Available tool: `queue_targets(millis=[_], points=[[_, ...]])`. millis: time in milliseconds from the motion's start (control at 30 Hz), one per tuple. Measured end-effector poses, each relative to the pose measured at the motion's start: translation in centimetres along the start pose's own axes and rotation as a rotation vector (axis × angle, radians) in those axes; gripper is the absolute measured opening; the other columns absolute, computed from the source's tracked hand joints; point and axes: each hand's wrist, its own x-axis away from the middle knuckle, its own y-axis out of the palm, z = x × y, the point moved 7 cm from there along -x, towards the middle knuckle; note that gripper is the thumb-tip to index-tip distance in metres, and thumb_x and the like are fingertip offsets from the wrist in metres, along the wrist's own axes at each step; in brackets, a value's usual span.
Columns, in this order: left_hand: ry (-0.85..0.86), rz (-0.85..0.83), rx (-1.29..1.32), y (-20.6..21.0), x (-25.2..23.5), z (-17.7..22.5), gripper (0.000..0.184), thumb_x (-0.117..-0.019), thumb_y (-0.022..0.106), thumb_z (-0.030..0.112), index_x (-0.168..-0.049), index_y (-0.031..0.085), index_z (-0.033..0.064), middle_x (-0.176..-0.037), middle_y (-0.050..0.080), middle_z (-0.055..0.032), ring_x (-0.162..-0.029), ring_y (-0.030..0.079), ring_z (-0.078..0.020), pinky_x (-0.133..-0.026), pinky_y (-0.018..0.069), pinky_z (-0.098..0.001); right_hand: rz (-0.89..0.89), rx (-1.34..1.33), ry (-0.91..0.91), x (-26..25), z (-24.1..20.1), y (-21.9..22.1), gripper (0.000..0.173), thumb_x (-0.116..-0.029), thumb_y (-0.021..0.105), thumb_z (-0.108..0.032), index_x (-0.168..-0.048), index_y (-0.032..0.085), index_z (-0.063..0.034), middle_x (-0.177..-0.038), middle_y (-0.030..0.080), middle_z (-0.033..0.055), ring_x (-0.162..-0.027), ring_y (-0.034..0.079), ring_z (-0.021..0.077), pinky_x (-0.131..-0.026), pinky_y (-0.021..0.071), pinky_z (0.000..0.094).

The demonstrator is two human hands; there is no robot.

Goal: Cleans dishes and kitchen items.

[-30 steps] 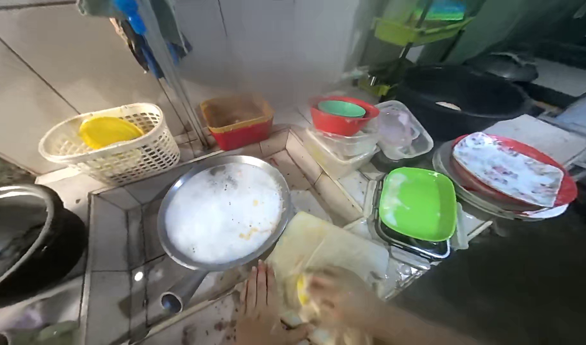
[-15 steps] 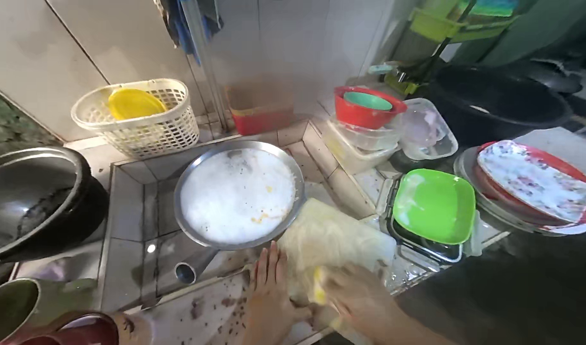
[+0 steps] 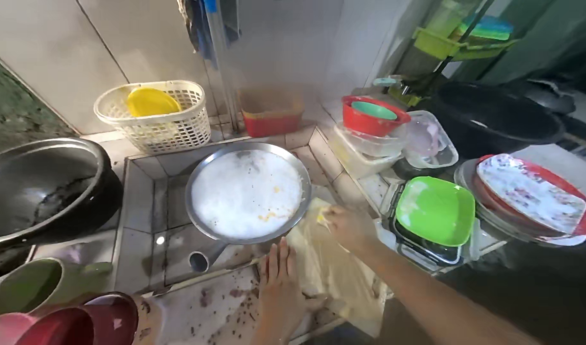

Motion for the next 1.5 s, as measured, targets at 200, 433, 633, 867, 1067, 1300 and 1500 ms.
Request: queue_targets(millis=[200, 433, 633, 867, 1067, 1300, 1500], points=[[-0.023, -0.098, 0.042, -0.5, 0.0, 0.4, 0.116, -0.0758, 0.068, 0.076, -0.158, 0.033, 0.0017, -0.169, 0.020, -0.0159, -0.156, 0.016, -0.0367, -0.125, 0.0093, -0.0551, 0.169, 0.088, -0.338, 8.3, -1.4, 0.8, 0.020, -0.0894, 0.064, -0.006, -0.100, 0.080, -0.0088, -0.103, 0.076, 0.0118, -0.088, 0.072, 0.0373, -0.069, 0.0565, 0.0552], [-0.067, -0.178, 0.063, -0.4, -0.1, 0.3, 0.113, -0.0791, 0.068, 0.074, -0.159, 0.031, 0.0034, -0.171, 0.012, -0.0138, -0.158, 0.008, -0.0341, -0.126, 0.0044, -0.0530, -0.153, 0.091, -0.083, 4.3, -3.8, 1.1, 0.027, -0.1029, 0.054, -0.010, -0.123, 0.071, -0.0052, -0.126, 0.068, 0.0178, -0.118, 0.062, 0.0416, -0.097, 0.0476, 0.0600], [-0.061, -0.142, 0.081, -0.1, 0.0, 0.4, 0.113, -0.0798, 0.065, 0.076, -0.159, 0.031, 0.0042, -0.170, 0.016, -0.0132, -0.157, 0.010, -0.0348, -0.126, 0.0073, -0.0535, -0.226, 0.168, 0.026, -0.2, -0.3, -0.2, 0.030, -0.1038, 0.054, -0.010, -0.129, 0.070, -0.0076, -0.133, 0.066, 0.0156, -0.124, 0.059, 0.0405, -0.104, 0.0418, 0.0606], [-0.009, -0.065, 0.076, -0.2, -0.2, 0.5, 0.113, -0.0758, 0.069, 0.075, -0.157, 0.037, 0.0037, -0.168, 0.023, -0.0148, -0.156, 0.017, -0.0355, -0.125, 0.0100, -0.0545, -0.194, 0.153, -0.134, 5.2, -0.3, 0.0, 0.030, -0.1016, 0.054, -0.008, -0.124, 0.073, -0.0081, -0.125, 0.070, 0.0156, -0.116, 0.063, 0.0425, -0.094, 0.0459, 0.0626], [-0.043, -0.130, 0.079, -0.3, -0.4, 0.6, 0.112, -0.0767, 0.068, 0.076, -0.157, 0.037, 0.0051, -0.170, 0.017, -0.0129, -0.158, 0.011, -0.0323, -0.126, 0.0069, -0.0522, -0.132, 0.130, -0.148, 5.5, -3.2, 0.9, 0.023, -0.0992, 0.058, -0.007, -0.115, 0.074, -0.0037, -0.119, 0.070, 0.0177, -0.114, 0.064, 0.0417, -0.092, 0.0486, 0.0614], [-0.048, -0.188, 0.034, 0.0, -0.2, 1.0, 0.110, -0.0816, 0.063, 0.077, -0.158, 0.033, 0.0026, -0.171, 0.011, -0.0145, -0.158, 0.006, -0.0331, -0.126, 0.0048, -0.0530, -0.185, 0.169, 0.012, 0.1, -0.5, -0.4, 0.025, -0.1021, 0.055, -0.009, -0.117, 0.073, -0.0018, -0.116, 0.071, 0.0212, -0.116, 0.063, 0.0409, -0.101, 0.0449, 0.0587], [0.001, -0.050, 0.035, 0.4, 0.2, 1.3, 0.110, -0.0767, 0.067, 0.076, -0.153, 0.043, 0.0015, -0.168, 0.023, -0.0163, -0.156, 0.018, -0.0354, -0.124, 0.0112, -0.0551, -0.335, 0.173, -0.071, 5.0, 0.1, -0.3, 0.028, -0.1018, 0.053, -0.002, -0.125, 0.068, 0.0032, -0.122, 0.068, 0.0239, -0.117, 0.063, 0.0435, -0.099, 0.0470, 0.0588]])
